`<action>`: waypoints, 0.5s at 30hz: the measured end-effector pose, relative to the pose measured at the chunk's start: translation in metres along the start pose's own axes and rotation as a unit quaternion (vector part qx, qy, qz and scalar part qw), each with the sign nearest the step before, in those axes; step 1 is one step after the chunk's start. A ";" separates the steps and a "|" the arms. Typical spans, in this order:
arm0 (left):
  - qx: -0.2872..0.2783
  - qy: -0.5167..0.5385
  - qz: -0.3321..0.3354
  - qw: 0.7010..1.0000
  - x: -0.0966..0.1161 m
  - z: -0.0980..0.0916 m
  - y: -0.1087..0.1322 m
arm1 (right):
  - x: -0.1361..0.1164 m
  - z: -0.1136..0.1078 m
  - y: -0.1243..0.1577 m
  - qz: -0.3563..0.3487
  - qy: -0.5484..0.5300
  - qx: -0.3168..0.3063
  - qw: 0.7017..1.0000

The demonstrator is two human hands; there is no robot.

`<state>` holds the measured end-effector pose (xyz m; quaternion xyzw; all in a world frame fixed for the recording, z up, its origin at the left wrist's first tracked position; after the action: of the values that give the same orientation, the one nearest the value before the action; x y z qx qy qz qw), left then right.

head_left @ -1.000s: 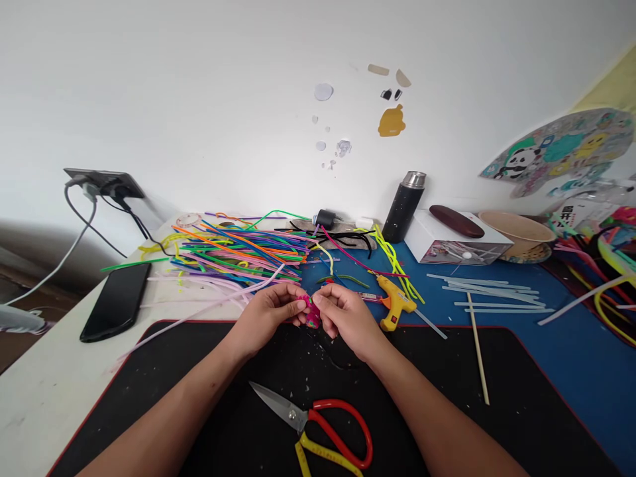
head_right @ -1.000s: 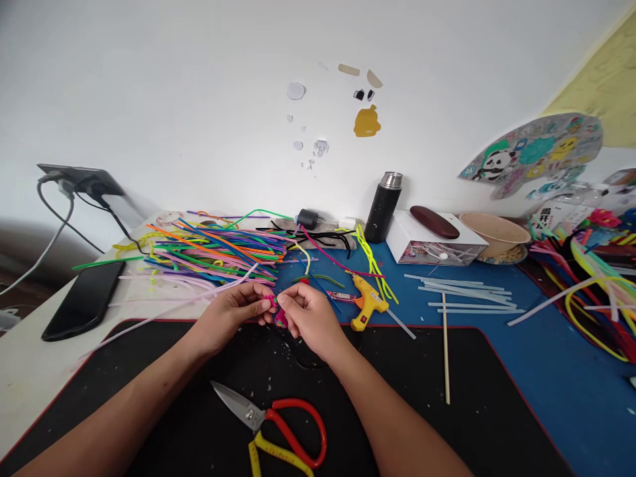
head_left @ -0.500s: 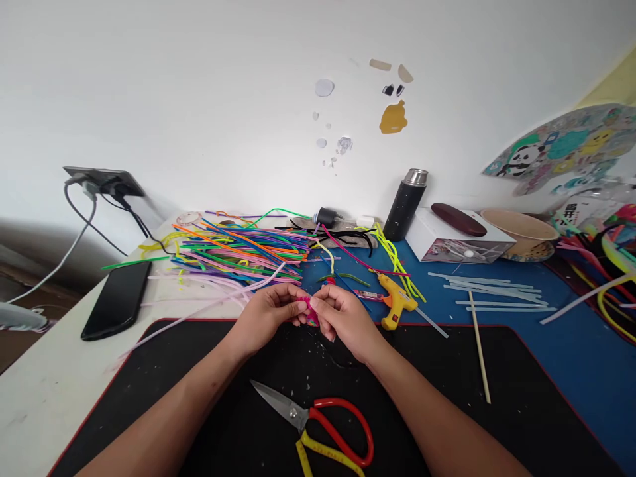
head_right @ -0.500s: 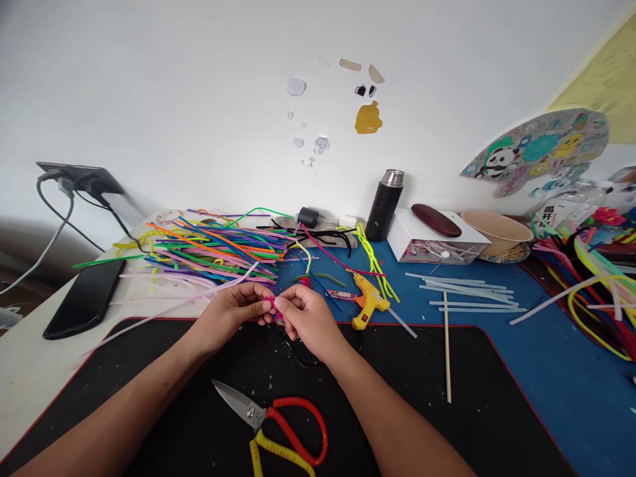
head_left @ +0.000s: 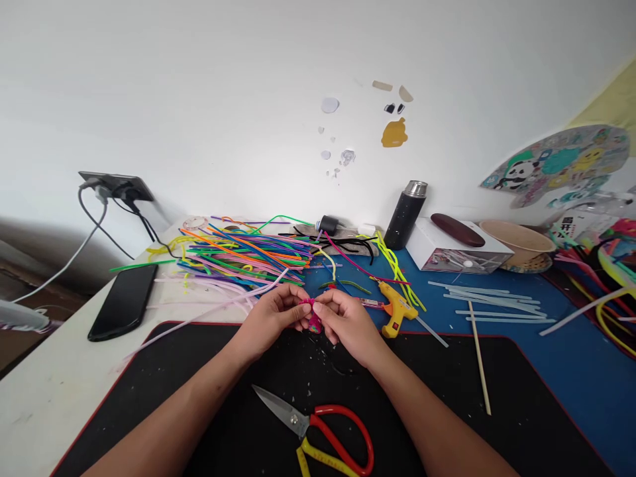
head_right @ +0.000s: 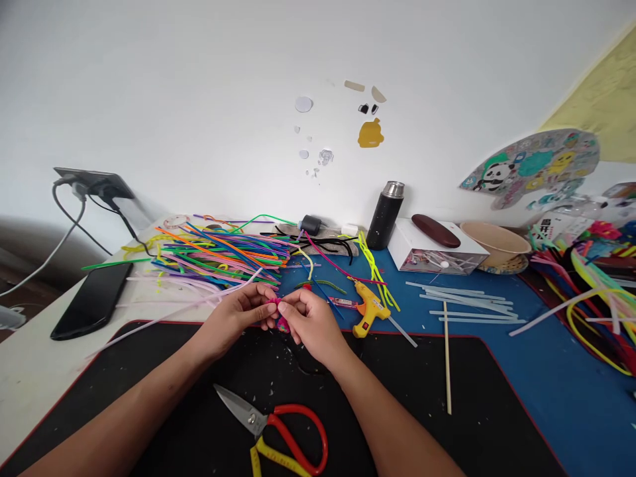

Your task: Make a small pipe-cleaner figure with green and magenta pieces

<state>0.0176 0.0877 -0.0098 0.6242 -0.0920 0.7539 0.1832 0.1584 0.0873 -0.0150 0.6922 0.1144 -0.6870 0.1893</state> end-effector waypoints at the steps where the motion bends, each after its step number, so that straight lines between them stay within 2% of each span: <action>1: -0.004 -0.001 0.001 1.000 0.000 0.001 0.000 | 0.001 0.001 0.000 0.003 0.005 -0.003 1.000; 9: 0.015 -0.015 0.002 1.000 0.001 -0.006 0.000 | 0.002 -0.003 0.000 -0.010 0.030 0.016 0.999; 15: 0.009 -0.020 0.001 1.000 0.000 -0.006 -0.001 | -0.002 -0.001 0.001 -0.015 0.029 0.002 0.999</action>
<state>0.0127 0.0913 -0.0109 0.6407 -0.0899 0.7421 0.1750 0.1593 0.0871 -0.0127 0.7102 0.1287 -0.6698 0.1742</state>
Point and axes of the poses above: each hand's wrist, its own y-axis away from the middle knuckle, its own z-axis out of the palm, x = y × z, the point moved 8 cm from there along -y, towards the middle knuckle, and after that the axes turned 5 degrees about -x, right-handed, at the moved point
